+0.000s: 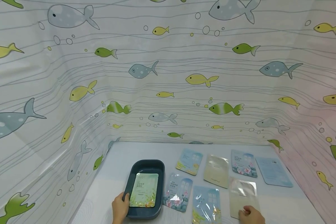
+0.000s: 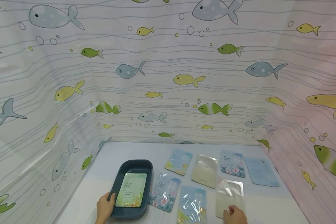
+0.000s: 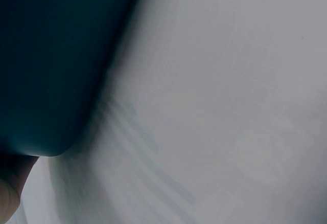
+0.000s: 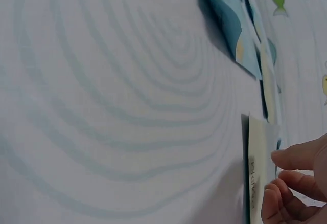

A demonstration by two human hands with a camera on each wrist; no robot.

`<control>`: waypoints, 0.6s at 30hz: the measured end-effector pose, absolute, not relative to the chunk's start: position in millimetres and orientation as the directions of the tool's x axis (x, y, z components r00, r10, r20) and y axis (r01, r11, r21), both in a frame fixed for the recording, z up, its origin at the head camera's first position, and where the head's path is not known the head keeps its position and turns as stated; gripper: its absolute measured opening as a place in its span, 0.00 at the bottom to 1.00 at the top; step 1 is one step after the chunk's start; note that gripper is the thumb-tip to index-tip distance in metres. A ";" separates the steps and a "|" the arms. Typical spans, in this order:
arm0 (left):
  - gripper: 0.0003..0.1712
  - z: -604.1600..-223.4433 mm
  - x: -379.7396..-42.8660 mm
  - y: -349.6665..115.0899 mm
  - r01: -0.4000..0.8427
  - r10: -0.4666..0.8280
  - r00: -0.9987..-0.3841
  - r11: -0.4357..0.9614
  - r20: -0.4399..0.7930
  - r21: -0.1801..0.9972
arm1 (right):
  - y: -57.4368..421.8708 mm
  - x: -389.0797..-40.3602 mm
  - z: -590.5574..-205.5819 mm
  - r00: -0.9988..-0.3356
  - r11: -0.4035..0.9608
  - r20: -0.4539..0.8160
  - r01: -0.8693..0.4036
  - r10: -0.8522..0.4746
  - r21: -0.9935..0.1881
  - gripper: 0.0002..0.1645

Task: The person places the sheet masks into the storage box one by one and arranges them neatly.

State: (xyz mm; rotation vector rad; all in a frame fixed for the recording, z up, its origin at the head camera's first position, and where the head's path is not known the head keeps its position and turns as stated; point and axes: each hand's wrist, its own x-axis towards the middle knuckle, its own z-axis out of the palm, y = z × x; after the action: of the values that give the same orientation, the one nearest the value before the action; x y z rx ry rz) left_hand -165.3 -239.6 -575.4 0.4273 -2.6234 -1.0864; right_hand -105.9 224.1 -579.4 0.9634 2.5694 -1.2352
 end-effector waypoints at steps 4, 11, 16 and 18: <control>0.09 -575.1 -165.0 -240.0 -0.155 -0.364 -0.920 0.682 0.147 0.715 | 236.4 -107.7 -589.3 -0.770 0.518 -0.406 0.634 0.492 -0.575 0.33; 0.09 -574.8 -165.9 -239.8 -0.159 -0.371 -0.917 0.672 0.144 0.723 | 245.9 -109.0 -608.3 -0.769 0.624 -0.394 0.638 0.502 -0.450 0.39; 0.09 -575.9 -166.1 -239.6 -0.143 -0.370 -0.914 0.678 0.167 0.721 | 243.7 -108.5 -610.2 -0.748 0.656 -0.325 0.663 0.578 -0.360 0.43; 0.09 -576.3 -166.0 -239.8 -0.144 -0.372 -0.913 0.677 0.166 0.722 | 243.4 -107.3 -608.8 -0.731 0.654 -0.333 0.682 0.596 -0.326 0.46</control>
State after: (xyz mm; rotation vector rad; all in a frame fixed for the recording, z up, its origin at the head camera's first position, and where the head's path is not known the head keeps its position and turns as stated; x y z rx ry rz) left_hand -166.0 -239.8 -576.3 0.4101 -2.5924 -1.0793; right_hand -107.3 243.4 -608.8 1.0455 2.6749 -0.6481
